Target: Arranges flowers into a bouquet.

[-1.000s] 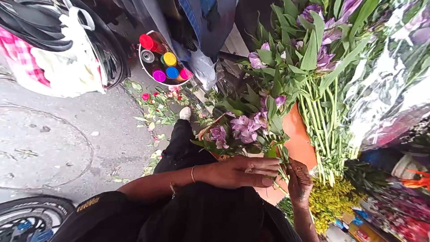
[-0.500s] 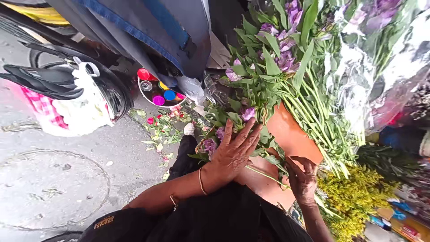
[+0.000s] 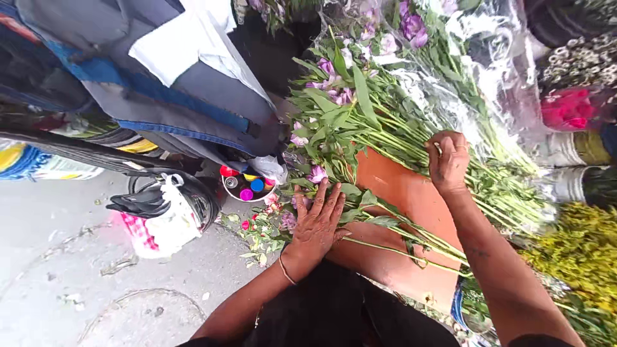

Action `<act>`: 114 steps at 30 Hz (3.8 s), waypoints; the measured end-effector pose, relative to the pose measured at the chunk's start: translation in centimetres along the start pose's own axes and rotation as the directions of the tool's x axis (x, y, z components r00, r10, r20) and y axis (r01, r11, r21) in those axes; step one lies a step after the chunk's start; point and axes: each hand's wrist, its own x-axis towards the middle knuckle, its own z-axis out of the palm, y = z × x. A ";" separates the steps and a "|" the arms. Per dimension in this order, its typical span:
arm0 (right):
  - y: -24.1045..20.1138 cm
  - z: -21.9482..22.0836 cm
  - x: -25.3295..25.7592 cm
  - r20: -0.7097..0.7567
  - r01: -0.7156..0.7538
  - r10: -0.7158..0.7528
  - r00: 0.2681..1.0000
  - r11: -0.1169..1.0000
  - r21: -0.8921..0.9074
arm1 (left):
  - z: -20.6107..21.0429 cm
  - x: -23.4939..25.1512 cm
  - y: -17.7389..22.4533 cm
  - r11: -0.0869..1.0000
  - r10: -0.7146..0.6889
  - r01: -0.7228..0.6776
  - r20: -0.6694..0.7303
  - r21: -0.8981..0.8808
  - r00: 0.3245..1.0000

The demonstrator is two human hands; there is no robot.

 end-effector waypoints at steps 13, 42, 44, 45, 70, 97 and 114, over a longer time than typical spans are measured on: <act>-3.6 2.4 1.4 0.131 -0.033 0.022 0.991 0.996 0.080 | 0.2 -0.6 1.3 0.996 -0.045 0.045 -0.009 0.073 0.999; -9.3 -15.4 -7.5 -0.253 0.126 -0.164 0.953 0.979 -0.161 | -12.2 8.6 10.2 -0.158 -0.562 -0.450 -0.295 -0.879 0.773; -3.4 -15.7 -12.0 -0.169 0.065 -0.100 0.980 0.978 -0.198 | -12.6 8.7 9.5 -0.152 -0.644 -0.438 -0.247 -0.886 0.724; -0.3 -16.0 -14.5 -0.131 0.033 -0.062 0.990 0.977 -0.211 | -12.7 8.8 9.3 -0.156 -0.669 -0.429 -0.224 -0.890 0.709; 3.9 -13.7 -13.2 0.041 -0.157 0.154 0.987 0.889 0.430 | -3.9 9.1 -4.4 0.980 0.104 -0.034 0.360 -0.196 0.927; -2.5 -1.2 -13.9 0.399 -0.151 0.015 0.917 0.938 0.311 | -0.2 0.3 -1.9 0.982 -0.129 0.090 -0.243 -0.166 0.961; -7.2 1.4 -5.7 0.497 -0.034 -0.115 0.860 0.959 0.280 | -0.9 0.9 -1.8 0.936 -0.122 -0.007 -0.346 -0.352 0.930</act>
